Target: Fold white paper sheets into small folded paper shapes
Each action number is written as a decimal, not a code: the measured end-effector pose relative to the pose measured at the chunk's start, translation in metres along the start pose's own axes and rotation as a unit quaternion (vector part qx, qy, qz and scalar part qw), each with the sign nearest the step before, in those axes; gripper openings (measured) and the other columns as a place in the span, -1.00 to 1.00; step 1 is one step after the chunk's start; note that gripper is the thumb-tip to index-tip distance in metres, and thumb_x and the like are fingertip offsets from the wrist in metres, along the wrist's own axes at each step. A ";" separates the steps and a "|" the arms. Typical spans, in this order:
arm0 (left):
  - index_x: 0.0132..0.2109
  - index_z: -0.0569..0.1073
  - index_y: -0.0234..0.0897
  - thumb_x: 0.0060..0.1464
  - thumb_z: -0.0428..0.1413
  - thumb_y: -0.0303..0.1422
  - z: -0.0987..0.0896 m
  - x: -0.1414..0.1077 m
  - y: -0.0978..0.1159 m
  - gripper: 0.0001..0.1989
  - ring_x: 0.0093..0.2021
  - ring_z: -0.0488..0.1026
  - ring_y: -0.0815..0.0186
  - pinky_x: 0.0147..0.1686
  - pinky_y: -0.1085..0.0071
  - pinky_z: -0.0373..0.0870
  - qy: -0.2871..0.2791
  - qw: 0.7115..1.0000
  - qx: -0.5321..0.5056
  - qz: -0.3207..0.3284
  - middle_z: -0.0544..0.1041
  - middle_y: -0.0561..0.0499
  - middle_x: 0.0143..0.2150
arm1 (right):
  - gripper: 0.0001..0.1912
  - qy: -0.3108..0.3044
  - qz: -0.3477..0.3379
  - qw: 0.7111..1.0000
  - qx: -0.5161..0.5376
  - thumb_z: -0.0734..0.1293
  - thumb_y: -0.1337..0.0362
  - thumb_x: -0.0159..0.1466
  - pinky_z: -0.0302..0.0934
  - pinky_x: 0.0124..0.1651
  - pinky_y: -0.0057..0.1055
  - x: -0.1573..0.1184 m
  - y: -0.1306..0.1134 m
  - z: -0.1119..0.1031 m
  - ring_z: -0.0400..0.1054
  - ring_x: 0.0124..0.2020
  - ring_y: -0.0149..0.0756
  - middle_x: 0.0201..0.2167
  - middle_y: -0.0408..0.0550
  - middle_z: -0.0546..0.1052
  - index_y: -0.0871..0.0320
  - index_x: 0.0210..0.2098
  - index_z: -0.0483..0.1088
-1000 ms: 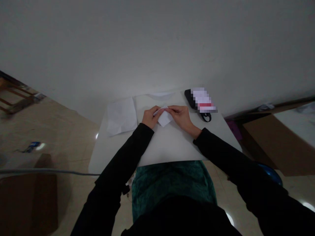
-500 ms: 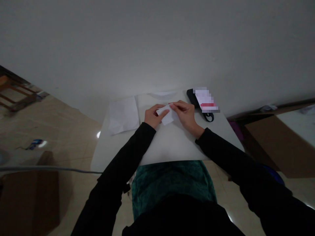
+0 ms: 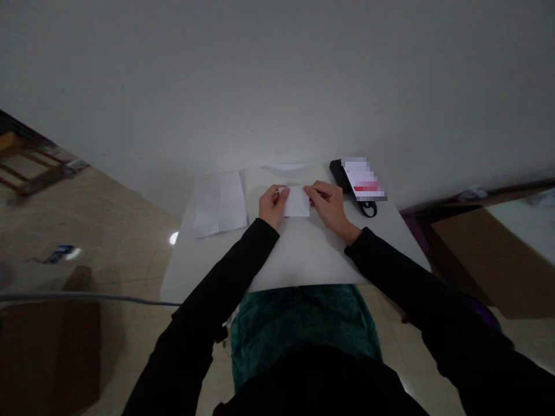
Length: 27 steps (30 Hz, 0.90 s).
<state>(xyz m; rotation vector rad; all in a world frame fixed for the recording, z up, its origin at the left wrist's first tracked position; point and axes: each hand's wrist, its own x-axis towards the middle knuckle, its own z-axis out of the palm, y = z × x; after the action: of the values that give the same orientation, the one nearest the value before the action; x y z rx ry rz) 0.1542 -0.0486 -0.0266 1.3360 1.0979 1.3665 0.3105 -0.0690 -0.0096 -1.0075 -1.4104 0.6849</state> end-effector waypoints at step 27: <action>-0.30 0.40 -0.28 0.01 0.18 0.14 -0.011 0.007 0.004 -0.48 -0.74 0.30 0.48 -0.81 0.56 0.12 -0.009 1.000 0.004 -0.014 0.35 0.18 -0.63 | -0.47 -0.159 0.214 0.947 0.179 0.46 -0.18 0.06 -0.04 -0.75 -0.53 0.004 0.012 0.004 0.22 -0.77 -0.49 -0.71 -0.15 0.43 0.21 -0.52 0.41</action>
<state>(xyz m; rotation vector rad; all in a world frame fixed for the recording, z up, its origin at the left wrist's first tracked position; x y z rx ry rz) 0.1430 -0.0422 -0.0219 1.3322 1.1068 1.3281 0.3087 -0.0593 -0.0190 -0.9449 -1.2774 1.4248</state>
